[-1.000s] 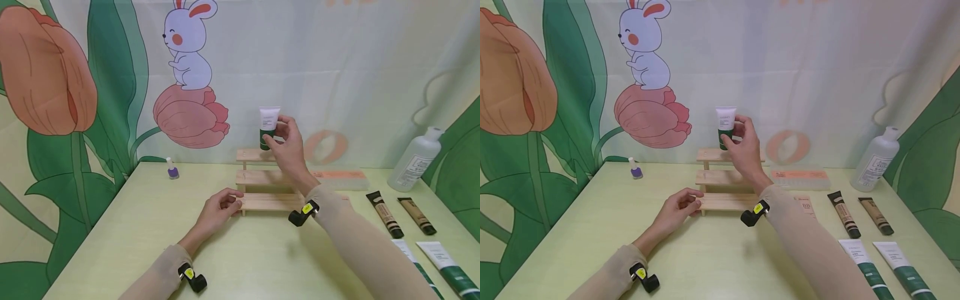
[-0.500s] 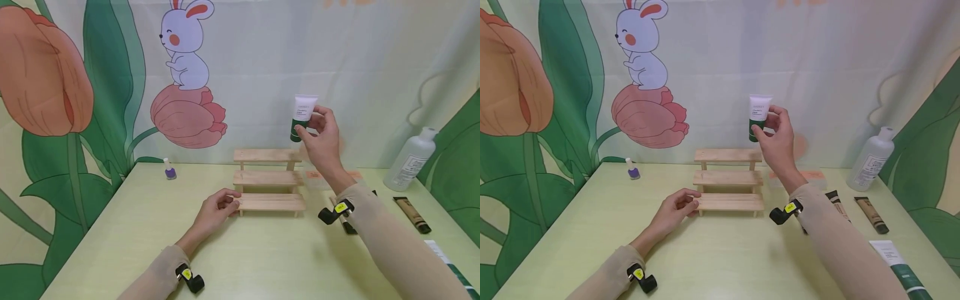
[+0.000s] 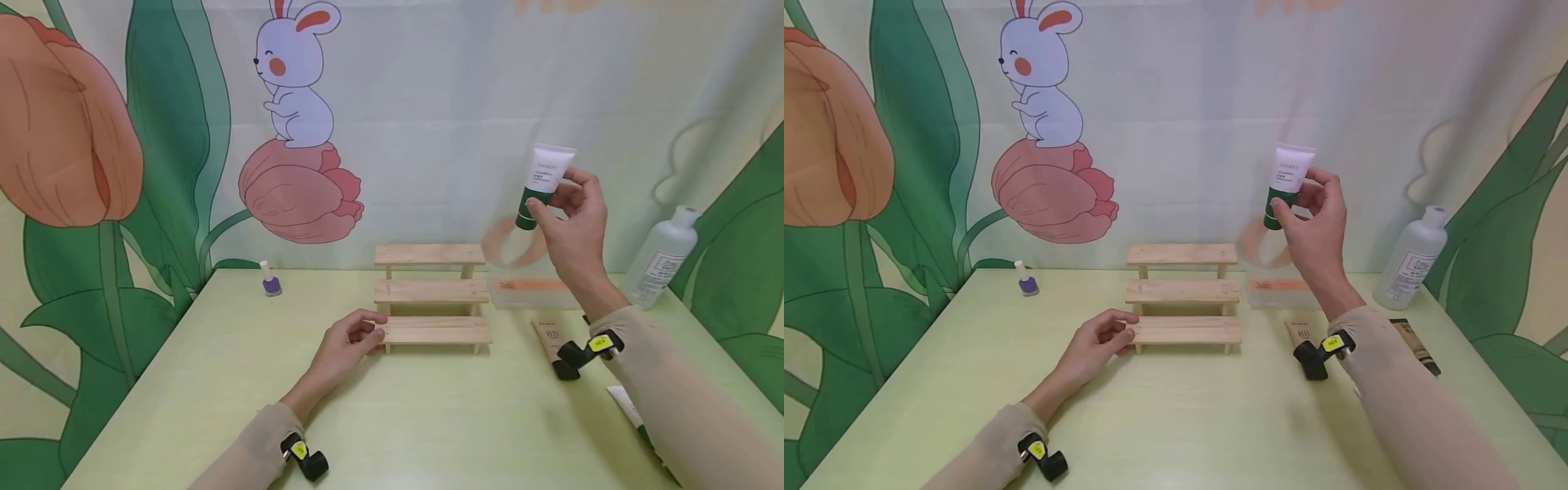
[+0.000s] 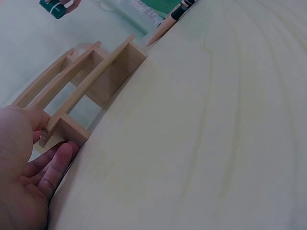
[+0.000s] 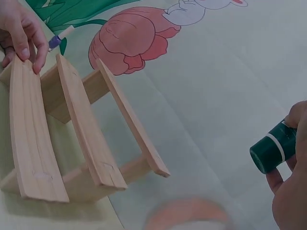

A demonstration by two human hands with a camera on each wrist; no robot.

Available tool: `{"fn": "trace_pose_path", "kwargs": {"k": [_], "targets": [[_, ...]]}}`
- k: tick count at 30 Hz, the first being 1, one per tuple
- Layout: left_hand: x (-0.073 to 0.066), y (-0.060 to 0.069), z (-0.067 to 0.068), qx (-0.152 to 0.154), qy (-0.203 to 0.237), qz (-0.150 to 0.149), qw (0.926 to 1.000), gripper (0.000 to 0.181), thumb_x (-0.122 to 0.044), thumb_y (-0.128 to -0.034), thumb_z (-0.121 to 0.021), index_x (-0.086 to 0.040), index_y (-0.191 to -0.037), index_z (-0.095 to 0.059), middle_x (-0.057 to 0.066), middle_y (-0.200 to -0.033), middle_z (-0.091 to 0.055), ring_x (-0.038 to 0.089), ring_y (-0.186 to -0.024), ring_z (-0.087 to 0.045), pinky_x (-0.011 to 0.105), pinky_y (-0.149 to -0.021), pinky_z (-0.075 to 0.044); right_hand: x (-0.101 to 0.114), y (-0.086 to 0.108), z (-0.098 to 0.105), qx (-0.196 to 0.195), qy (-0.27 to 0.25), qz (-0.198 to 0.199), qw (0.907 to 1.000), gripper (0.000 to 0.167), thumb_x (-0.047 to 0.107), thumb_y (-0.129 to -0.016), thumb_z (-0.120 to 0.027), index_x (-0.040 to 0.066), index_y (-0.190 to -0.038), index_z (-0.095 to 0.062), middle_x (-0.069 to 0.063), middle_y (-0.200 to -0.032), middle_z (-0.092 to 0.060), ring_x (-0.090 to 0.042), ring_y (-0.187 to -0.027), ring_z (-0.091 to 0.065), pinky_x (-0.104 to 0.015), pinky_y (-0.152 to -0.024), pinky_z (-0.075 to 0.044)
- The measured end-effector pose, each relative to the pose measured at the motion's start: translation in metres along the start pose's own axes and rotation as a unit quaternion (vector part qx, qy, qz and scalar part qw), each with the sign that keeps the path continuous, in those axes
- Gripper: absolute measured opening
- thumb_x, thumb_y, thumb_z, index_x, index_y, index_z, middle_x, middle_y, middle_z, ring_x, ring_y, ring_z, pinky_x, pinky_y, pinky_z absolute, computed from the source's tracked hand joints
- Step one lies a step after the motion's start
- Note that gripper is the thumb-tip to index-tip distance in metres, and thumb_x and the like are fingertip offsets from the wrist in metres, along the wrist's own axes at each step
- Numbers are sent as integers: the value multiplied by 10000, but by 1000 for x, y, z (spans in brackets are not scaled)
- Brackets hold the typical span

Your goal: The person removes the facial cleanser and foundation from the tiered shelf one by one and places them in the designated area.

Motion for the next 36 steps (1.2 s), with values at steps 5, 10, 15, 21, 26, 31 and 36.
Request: {"fn": "trace_pose_path", "kwargs": {"k": [5,10,15,21,26,31,36], "targets": [[0,-1,0,-41,-59,55,10000,206,-196,-1092,-754,-184,-1296,-778,64,-1046,-774,224,-889,-745,317,-795,-654,-3,-2,21,-275,189,40,9994,530,95,-1018,-807,197,-1490,-588,47,-1202,-667,-161,-1034,-623,-194,-879,-556],[-1,0,0,-51,-24,72,10000,207,-183,-1091,-753,-174,-1296,-777,75,-1052,-775,229,-901,-753,320,-803,-660,-2,0,41,-426,279,-36,9987,542,54,-1008,-802,192,-1490,-594,56,-1197,-671,-148,-1030,-629,-186,-892,-546],[-2,0,1,-49,-1,83,10000,205,-175,-1089,-753,-163,-1293,-778,78,-1050,-779,223,-899,-758,311,-801,-659,1,7,57,-481,453,-201,9976,560,57,-1020,-789,197,-1519,-578,70,-1206,-659,-135,-1047,-615,-207,-914,-503],[-3,0,1,-4,41,122,9999,203,-176,-1091,-752,-160,-1292,-777,86,-1056,-776,224,-902,-760,307,-800,-659,2,24,72,-535,392,-404,9970,584,30,-1013,-787,198,-1532,-577,48,-1222,-658,-147,-1073,-609,-201,-909,-494],[-2,0,0,16,45,122,9999,204,-186,-1091,-753,-164,-1292,-776,86,-1053,-777,233,-898,-760,309,-792,-656,0,42,80,-526,-466,-482,9964,589,-65,-982,-780,150,-1499,-597,-28,-1247,-670,-185,-1076,-614,-160,-873,-530],[-3,0,0,33,50,119,9999,209,-194,-1090,-756,-168,-1297,-777,80,-1053,-776,232,-900,-760,305,-788,-653,-3,65,88,-541,-836,-606,9932,605,-134,-964,-753,113,-1491,-591,-62,-1264,-675,-198,-1098,-635,-143,-883,-550],[-5,1,1,22,12,121,9999,213,-196,-1093,-753,-170,-1302,-777,87,-1061,-776,243,-906,-758,296,-785,-643,-8,88,93,-458,-681,-697,9942,600,-159,-975,-717,96,-1500,-579,-70,-1256,-662,-198,-1127,-637,-121,-921,-556]]}}
Point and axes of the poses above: each hand's wrist, its own y-axis away from the middle knuckle, its own z-axis out of the back of the hand, x = y × z, the point moved 4 cm from there along -y, towards the middle knuckle
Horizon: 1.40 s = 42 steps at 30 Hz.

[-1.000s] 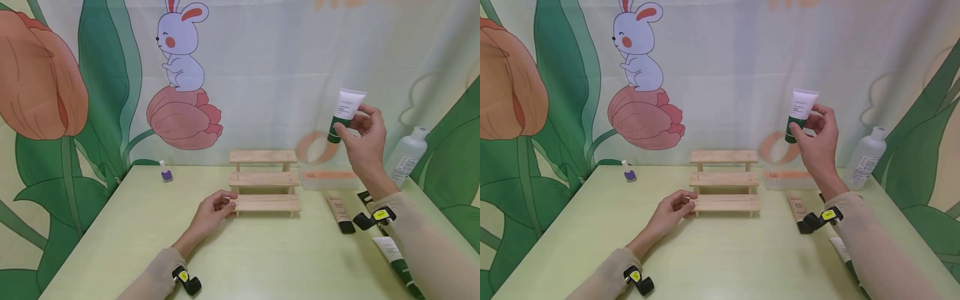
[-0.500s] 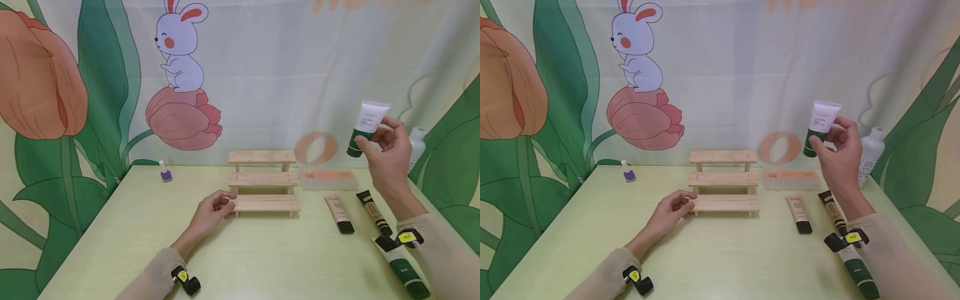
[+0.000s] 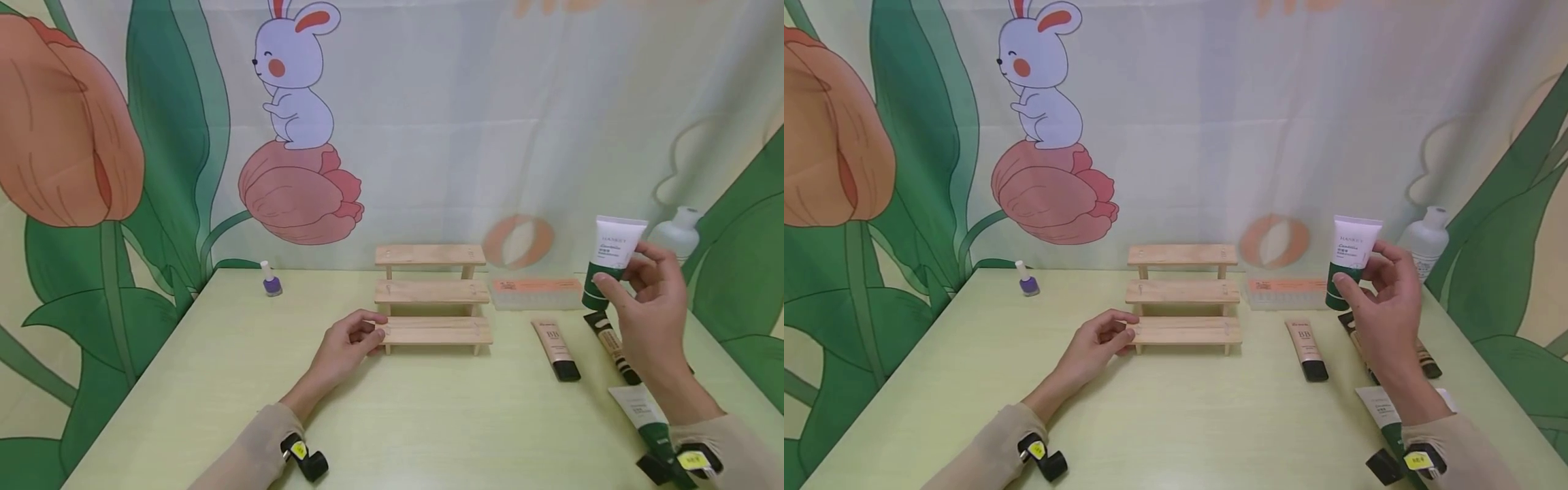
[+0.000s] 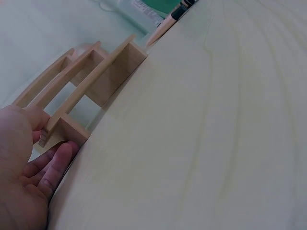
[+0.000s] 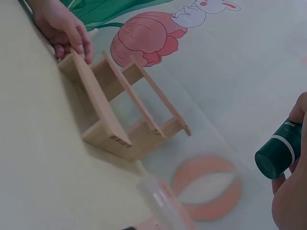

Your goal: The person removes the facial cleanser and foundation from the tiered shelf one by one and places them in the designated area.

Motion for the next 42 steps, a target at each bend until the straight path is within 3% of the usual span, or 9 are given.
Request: {"fn": "trace_pose_path", "kwargs": {"k": [7,16,18,21,24,29,33,37,42], "targets": [[-1,1,2,51,-25,8,10000,219,-216,-1096,-750,-176,-1310,-775,80,-1058,-776,249,-902,-754,289,-774,-622,-12,33,12,184,-123,-330,9992,607,-191,-996,-674,84,-1522,-549,-76,-1263,-627,-189,-1165,-620,-125,-909,-580],[-3,2,2,57,2,89,9999,220,-213,-1093,-755,-174,-1308,-774,68,-1062,-776,228,-910,-755,292,-787,-637,-24,65,29,379,493,-651,9959,616,-189,-1001,-669,112,-1522,-542,-14,-1282,-608,-128,-1175,-606,-115,-853,-583],[-3,2,2,56,8,92,9999,218,-209,-1092,-755,-173,-1306,-774,71,-1063,-777,230,-913,-757,297,-792,-642,-24,70,31,473,886,-662,9927,616,-167,-1006,-685,126,-1527,-537,5,-1273,-606,-109,-1169,-605,-107,-857,-578],[-4,2,3,61,18,101,9999,217,-207,-1092,-755,-176,-1306,-775,72,-1062,-776,233,-916,-761,304,-799,-648,-24,77,34,621,1577,-658,9833,609,-115,-1021,-714,143,-1538,-521,40,-1261,-602,-81,-1157,-609,-96,-871,-568],[-4,2,3,71,45,102,9999,218,-207,-1092,-755,-179,-1307,-776,72,-1060,-775,240,-918,-763,315,-803,-652,-23,85,36,813,2268,-652,9684,617,-43,-1035,-747,148,-1561,-488,75,-1259,-595,-69,-1116,-603,-82,-868,-550],[-6,2,4,93,70,102,9999,220,-211,-1092,-755,-179,-1308,-776,75,-1063,-775,246,-917,-761,331,-805,-656,-26,95,39,1122,2725,-794,9523,659,22,-1024,-797,113,-1575,-448,96,-1235,-584,-64,-1015,-582,-105,-788,-534],[-7,2,4,97,66,103,9999,218,-210,-1094,-753,-182,-1308,-776,79,-1069,-776,244,-916,-759,333,-809,-658,-32,103,43,1459,3008,-1035,9368,708,88,-1034,-809,35,-1606,-393,-33,-1353,-586,-15,-1001,-566,-159,-736,-532],[-7,1,4,72,53,103,9999,217,-212,-1093,-754,-183,-1307,-776,77,-1069,-777,240,-912,-757,326,-804,-656,-36,109,46,1822,3453,-1276,9117,744,168,-1033,-831,11,-1607,-384,-192,-1379,-603,19,-970,-563,-183,-717,-541],[-5,1,4,61,21,113,9999,214,-222,-1094,-755,-183,-1302,-778,67,-1062,-779,236,-904,-758,311,-788,-642,-37,111,47,2248,3704,-1651,8860,832,216,-1009,-864,35,-1635,-346,-236,-1320,-632,-129,-970,-629,-228,-715,-576]]}}
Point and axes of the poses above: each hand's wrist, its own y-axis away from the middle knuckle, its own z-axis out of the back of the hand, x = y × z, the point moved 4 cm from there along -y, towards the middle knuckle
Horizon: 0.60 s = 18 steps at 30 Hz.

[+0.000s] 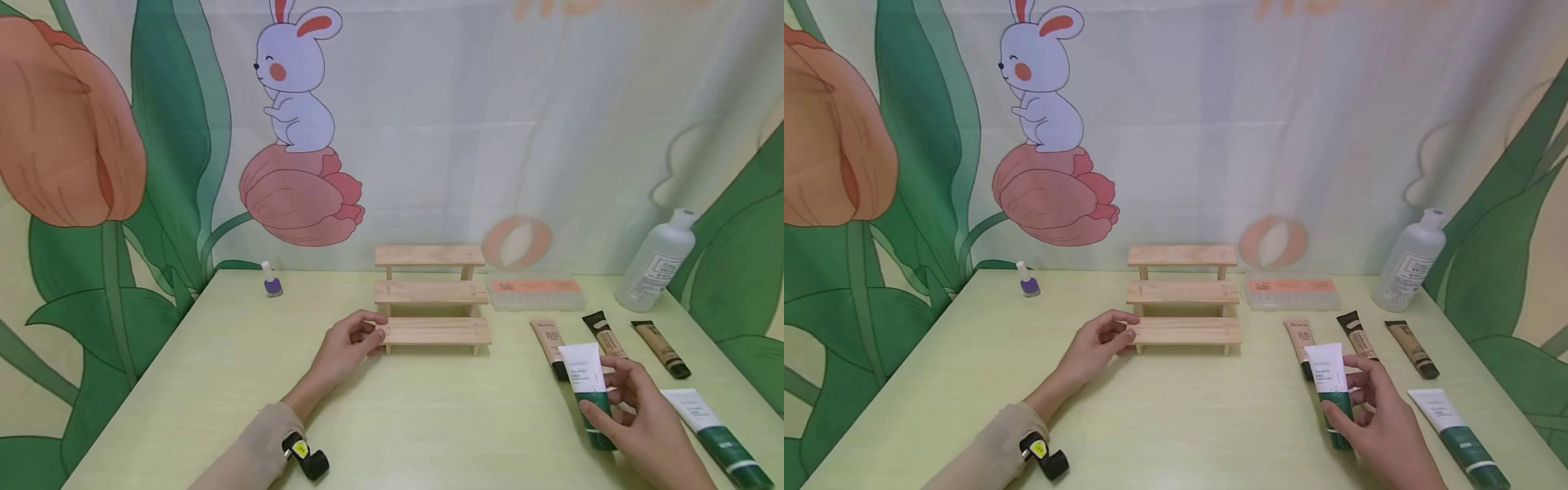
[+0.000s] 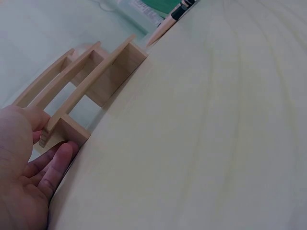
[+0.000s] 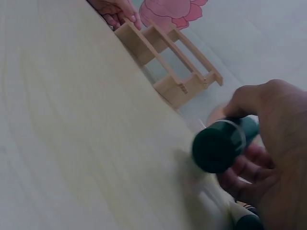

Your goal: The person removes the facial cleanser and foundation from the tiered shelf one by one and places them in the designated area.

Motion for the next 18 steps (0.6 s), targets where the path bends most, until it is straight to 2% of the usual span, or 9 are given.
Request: {"fn": "trace_pose_path", "kwargs": {"k": [3,7,12,18], "targets": [[1,-1,0,-24,-40,14,10000,208,-225,-1093,-755,-192,-1298,-779,62,-1056,-780,229,-894,-755,300,-776,-628,-1,0,-1,378,203,-134,9990,913,209,-992,-876,65,-1673,-284,-193,-1257,-636,-194,-965,-622,-244,-704,-564],[1,-1,-1,-27,-78,10,10000,208,-226,-1098,-748,-194,-1302,-775,67,-1062,-781,226,-889,-754,294,-773,-624,-1,1,-4,805,438,-159,9957,974,198,-985,-878,80,-1698,-226,-111,-1138,-644,-190,-906,-598,-264,-676,-527],[2,-1,-1,7,-81,6,10000,208,-220,-1104,-738,-185,-1306,-769,64,-1069,-777,212,-892,-758,288,-780,-636,0,5,-6,1103,542,-78,9924,1002,247,-980,-892,54,-1701,-223,-65,-1074,-618,-146,-857,-563,-282,-671,-512],[1,-1,-1,5,-55,2,10000,208,-211,-1099,-745,-185,-1303,-772,75,-1068,-775,225,-902,-761,291,-787,-634,2,7,-6,1291,471,73,9905,950,279,-977,-895,47,-1665,-284,-55,-1035,-603,-105,-820,-558,-278,-672,-516]]}}
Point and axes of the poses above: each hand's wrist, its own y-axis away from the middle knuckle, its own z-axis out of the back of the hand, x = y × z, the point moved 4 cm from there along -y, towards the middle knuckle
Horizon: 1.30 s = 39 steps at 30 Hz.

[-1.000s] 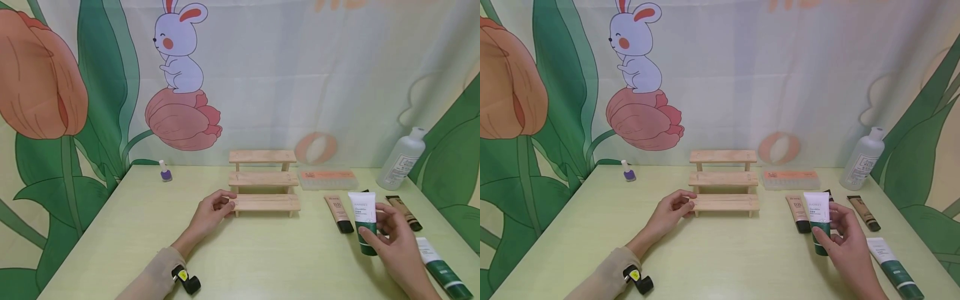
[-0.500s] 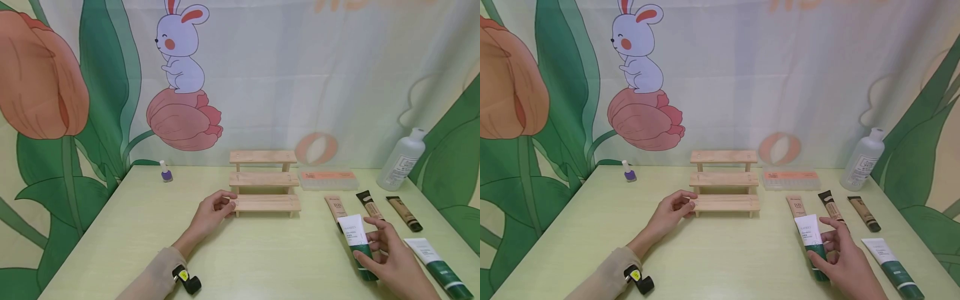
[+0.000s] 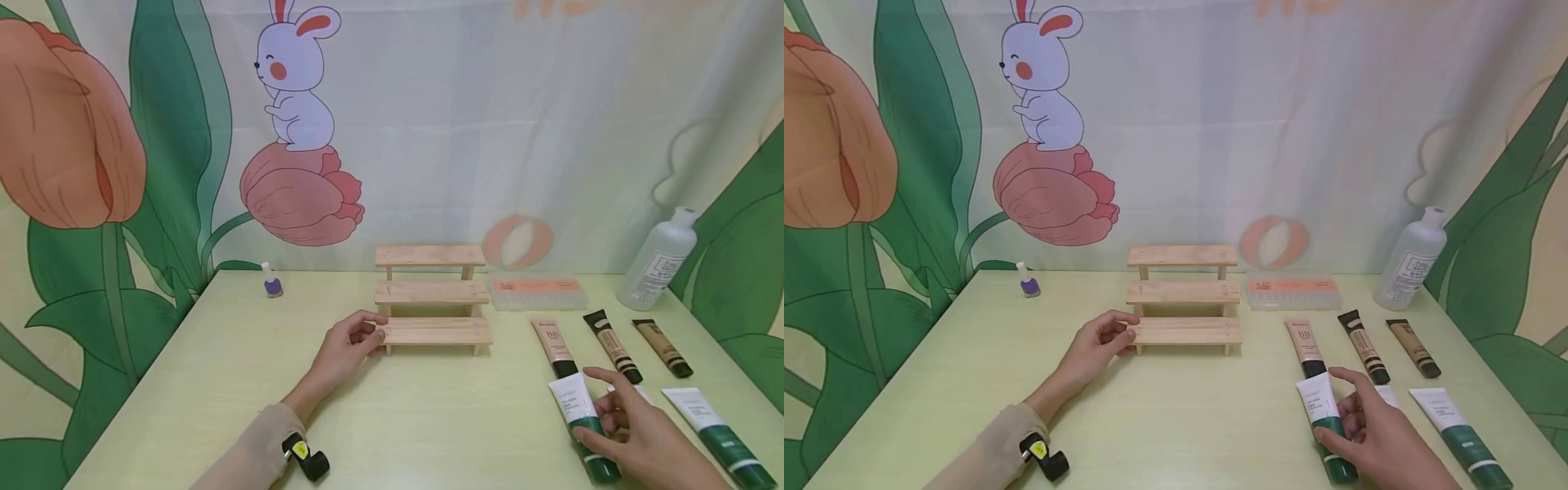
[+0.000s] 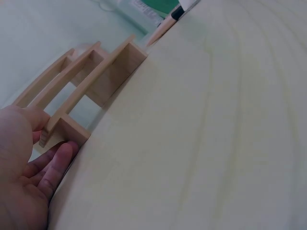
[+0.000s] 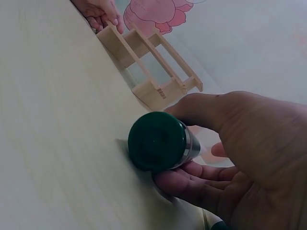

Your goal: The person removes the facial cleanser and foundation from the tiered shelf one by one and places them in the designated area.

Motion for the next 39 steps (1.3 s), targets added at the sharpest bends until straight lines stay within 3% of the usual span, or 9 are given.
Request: {"fn": "trace_pose_path", "kwargs": {"k": [6,12,18,25,31,33,39], "targets": [[-1,1,0,8,47,5,10000,208,-213,-1094,-753,-183,-1298,-778,74,-1058,-775,236,-907,-762,290,-781,-631,0,2,0,26,290,152,9995,899,328,-986,-884,53,-1633,-324,-22,-969,-610,-67,-771,-555,-261,-663,-492],[-3,2,1,10,13,-26,10000,207,-219,-1094,-754,-188,-1297,-777,69,-1050,-777,236,-897,-756,292,-770,-624,-2,2,1,100,540,28,9985,914,381,-994,-870,42,-1640,-320,-19,-1006,-646,-86,-779,-591,-265,-663,-515],[-4,3,3,-18,-36,-22,10000,208,-218,-1092,-756,-191,-1298,-778,59,-1047,-780,225,-888,-752,286,-757,-611,-2,3,13,-127,894,-86,9959,935,456,-982,-869,38,-1644,-359,-23,-1084,-676,-101,-767,-615,-266,-669,-520],[-3,4,5,-24,-7,-14,10000,204,-213,-1092,-756,-191,-1293,-780,73,-1043,-775,237,-887,-750,288,-763,-618,4,-2,24,-485,874,-94,9949,894,468,-1005,-842,34,-1646,-394,-84,-1169,-682,-151,-867,-651,-262,-670,-562],[-2,4,3,-4,20,-36,10000,213,-213,-1092,-756,-178,-1302,-777,71,-1046,-777,230,-895,-759,285,-769,-621,18,-6,29,-1072,658,532,9906,775,356,-1012,-859,50,-1613,-478,-195,-1303,-645,-218,-964,-698,-245,-699,-596],[-1,4,3,-4,24,-39,10000,213,-214,-1091,-757,-176,-1300,-778,67,-1041,-779,229,-890,-760,285,-768,-620,23,-8,31,-1272,557,860,9866,723,313,-1013,-863,76,-1597,-508,-200,-1359,-619,-184,-1024,-692,-246,-716,-606],[2,5,2,-42,240,-12,9997,224,-194,-1077,-774,-149,-1297,-780,87,-1099,-775,251,-920,-746,292,-780,-637,38,-21,33,-1685,470,1667,9704,751,227,-984,-891,102,-1619,-509,-194,-1450,-508,-330,-1236,-638,-296,-806,-648]]}}
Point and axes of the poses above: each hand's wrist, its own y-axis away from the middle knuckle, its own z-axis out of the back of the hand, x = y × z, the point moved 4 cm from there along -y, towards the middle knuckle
